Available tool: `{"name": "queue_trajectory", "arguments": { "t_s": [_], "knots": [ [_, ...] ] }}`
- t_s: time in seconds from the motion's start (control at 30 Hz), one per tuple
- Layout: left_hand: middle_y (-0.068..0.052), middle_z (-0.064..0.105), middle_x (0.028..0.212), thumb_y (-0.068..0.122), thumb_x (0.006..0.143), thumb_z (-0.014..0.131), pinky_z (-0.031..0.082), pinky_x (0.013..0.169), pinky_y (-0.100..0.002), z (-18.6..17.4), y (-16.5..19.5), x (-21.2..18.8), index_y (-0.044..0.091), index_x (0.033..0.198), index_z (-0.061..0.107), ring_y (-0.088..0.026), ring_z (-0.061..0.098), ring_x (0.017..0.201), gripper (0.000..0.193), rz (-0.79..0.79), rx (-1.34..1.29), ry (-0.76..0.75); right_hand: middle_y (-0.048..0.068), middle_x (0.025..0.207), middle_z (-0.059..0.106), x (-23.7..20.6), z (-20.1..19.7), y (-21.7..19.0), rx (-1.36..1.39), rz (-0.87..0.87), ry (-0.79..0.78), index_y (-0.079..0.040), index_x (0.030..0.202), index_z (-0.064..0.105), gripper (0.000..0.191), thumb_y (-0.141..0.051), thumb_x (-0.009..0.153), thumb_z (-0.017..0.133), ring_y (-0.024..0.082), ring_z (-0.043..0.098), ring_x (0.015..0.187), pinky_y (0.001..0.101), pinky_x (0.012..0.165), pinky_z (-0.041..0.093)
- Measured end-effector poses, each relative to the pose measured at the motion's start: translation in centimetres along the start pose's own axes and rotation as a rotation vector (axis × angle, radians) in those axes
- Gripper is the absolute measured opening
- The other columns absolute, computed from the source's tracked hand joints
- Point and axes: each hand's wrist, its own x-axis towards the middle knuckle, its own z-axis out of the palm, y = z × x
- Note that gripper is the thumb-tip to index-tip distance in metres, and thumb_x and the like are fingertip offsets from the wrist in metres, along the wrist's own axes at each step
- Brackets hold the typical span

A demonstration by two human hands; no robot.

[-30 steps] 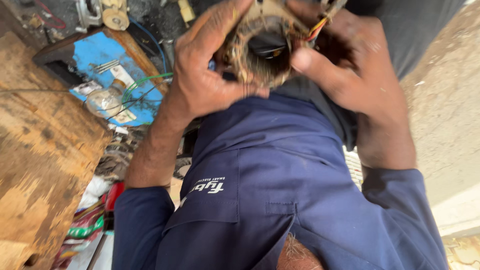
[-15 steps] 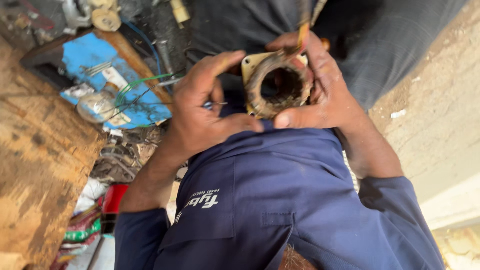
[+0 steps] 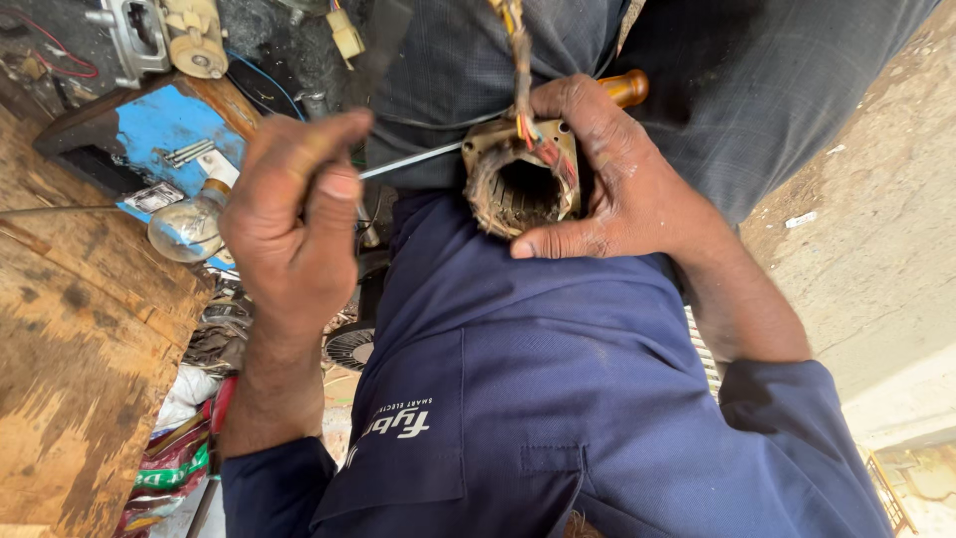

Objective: The person disassembles a small electrical component using a screwdriver, then uses pliers to cut and strip wires. They manipulate the internal wiring and reassemble the component.

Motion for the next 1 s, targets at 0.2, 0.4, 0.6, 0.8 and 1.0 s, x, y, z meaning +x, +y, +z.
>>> {"name": "queue_trajectory", "arguments": {
  "t_s": [0.2, 0.4, 0.6, 0.8, 1.0],
  "knots": [
    [-0.002, 0.067, 0.095, 0.015, 0.102, 0.067, 0.047, 0.065, -0.021, 1.6, 0.8, 1.3, 0.008, 0.109, 0.057, -0.005, 0.054, 0.072, 0.014, -0.202, -0.306, 0.040, 0.018, 0.134, 0.055, 0.4, -0.3, -0.6, -0.084, -0.066, 0.009, 0.001, 0.141, 0.051, 0.096, -0.046, 0.073, 0.099, 0.032, 0.060, 0.124, 0.0394, 0.108, 0.050],
    [-0.010, 0.064, 0.097, 0.015, 0.091, 0.086, 0.050, 0.074, -0.031, 6.1, 1.5, 4.8, 0.001, 0.107, 0.066, -0.017, 0.060, 0.084, 0.029, 0.333, 0.122, -0.161, 0.020, 0.135, 0.055, -0.1, 0.4, -1.8, -0.182, -0.020, 0.051, 0.000, 0.141, 0.054, 0.095, -0.050, 0.074, 0.099, 0.035, 0.061, 0.125, 0.0433, 0.110, 0.053],
    [-0.005, 0.067, 0.092, 0.017, 0.113, 0.069, 0.050, 0.070, -0.025, 5.1, -0.1, 4.0, 0.003, 0.109, 0.073, -0.010, 0.062, 0.081, 0.016, 0.058, -0.101, -0.227, 0.018, 0.134, 0.053, 0.3, 0.7, -1.7, -0.151, -0.022, 0.059, -0.002, 0.142, 0.053, 0.094, -0.054, 0.076, 0.097, 0.033, 0.061, 0.128, 0.0417, 0.109, 0.054],
    [-0.006, 0.065, 0.090, 0.018, 0.114, 0.064, 0.047, 0.071, -0.029, 4.3, 0.0, 4.2, 0.002, 0.112, 0.072, -0.016, 0.059, 0.080, 0.018, 0.103, -0.041, -0.287, 0.020, 0.143, 0.048, 0.2, 0.0, -2.0, -0.027, -0.069, 0.083, -0.002, 0.137, 0.058, 0.091, -0.051, 0.070, 0.095, 0.036, 0.052, 0.136, 0.0459, 0.117, 0.043],
    [-0.009, 0.068, 0.100, 0.019, 0.110, 0.072, 0.051, 0.072, -0.031, 5.8, 2.0, 3.0, 0.002, 0.105, 0.070, -0.021, 0.065, 0.082, 0.017, 0.186, 0.120, -0.308, 0.014, 0.141, 0.060, -0.4, -0.2, 0.0, 0.306, -0.058, 0.036, -0.007, 0.128, 0.065, 0.053, -0.028, 0.086, 0.091, 0.029, 0.055, 0.138, 0.0459, 0.124, 0.037]
  ]
}}
